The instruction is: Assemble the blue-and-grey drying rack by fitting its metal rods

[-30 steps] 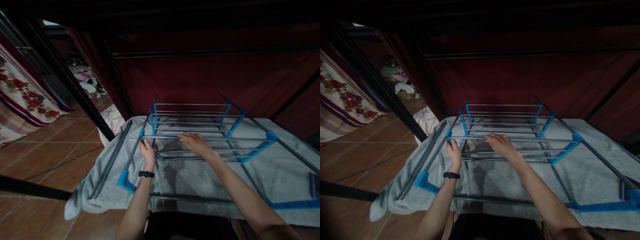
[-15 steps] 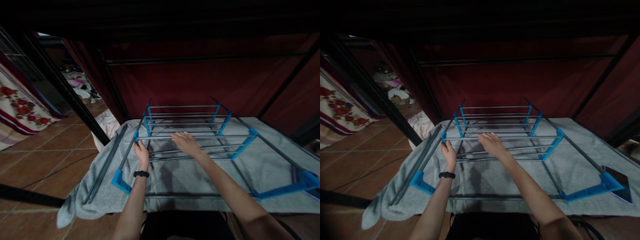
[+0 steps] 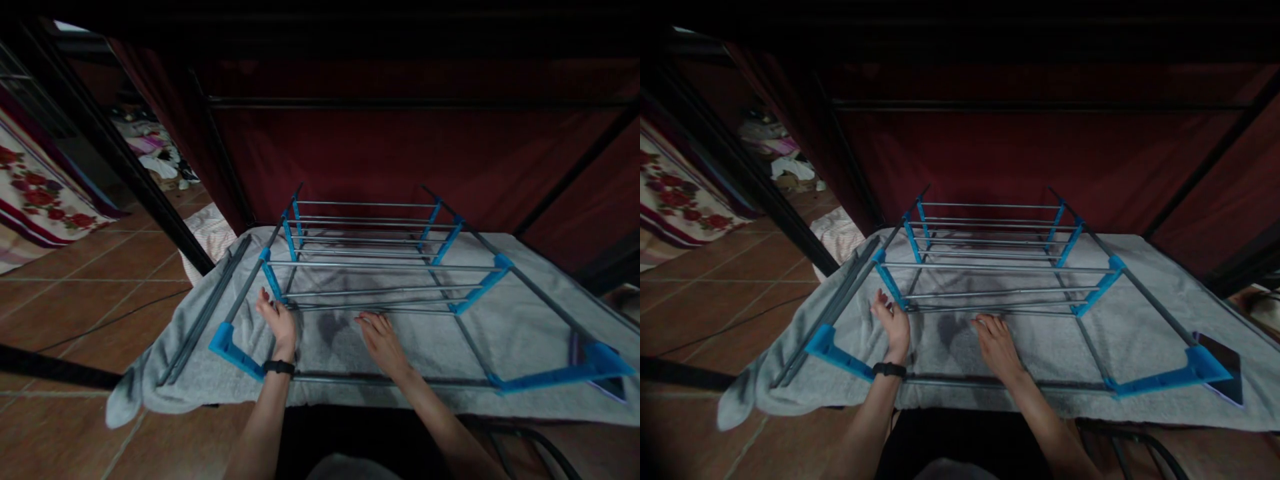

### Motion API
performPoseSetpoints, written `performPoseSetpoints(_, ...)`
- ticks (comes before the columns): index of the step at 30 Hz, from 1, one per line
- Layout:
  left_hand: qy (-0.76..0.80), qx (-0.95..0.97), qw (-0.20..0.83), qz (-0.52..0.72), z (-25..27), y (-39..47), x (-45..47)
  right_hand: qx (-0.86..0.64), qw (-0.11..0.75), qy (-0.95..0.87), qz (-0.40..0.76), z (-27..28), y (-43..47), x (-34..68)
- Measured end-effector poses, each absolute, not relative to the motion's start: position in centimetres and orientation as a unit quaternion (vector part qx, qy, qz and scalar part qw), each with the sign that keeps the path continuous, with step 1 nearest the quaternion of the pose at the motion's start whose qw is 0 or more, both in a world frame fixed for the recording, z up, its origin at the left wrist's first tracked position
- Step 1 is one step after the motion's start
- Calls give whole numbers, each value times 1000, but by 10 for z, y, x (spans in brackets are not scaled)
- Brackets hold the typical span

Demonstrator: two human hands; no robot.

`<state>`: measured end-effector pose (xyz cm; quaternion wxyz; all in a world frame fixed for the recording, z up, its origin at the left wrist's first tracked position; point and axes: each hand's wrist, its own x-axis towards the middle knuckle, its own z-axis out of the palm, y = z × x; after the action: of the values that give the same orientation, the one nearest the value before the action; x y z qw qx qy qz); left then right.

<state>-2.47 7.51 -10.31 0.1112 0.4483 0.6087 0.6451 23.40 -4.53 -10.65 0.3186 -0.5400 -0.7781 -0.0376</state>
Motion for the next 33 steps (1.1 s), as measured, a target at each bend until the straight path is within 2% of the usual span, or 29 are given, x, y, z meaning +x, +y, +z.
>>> performPoseSetpoints(4, 618, 452, 138, 629, -126, 68, -30, -554, 320, -767, -50, -107, -42, 245)
performPoseSetpoints(12, 612, 447, 169, 630, -131, 88, -31, -567, 267, -775, -82, -71, 10, 230)
performPoseSetpoints(21, 608, 445, 191, 629, -121, 103, -31, -558, 175, -809, -65, -55, 45, 211)
performPoseSetpoints(33, 604, 459, 186, 625, -106, 109, -34, -576, 153, -799, -82, -43, 46, 211)
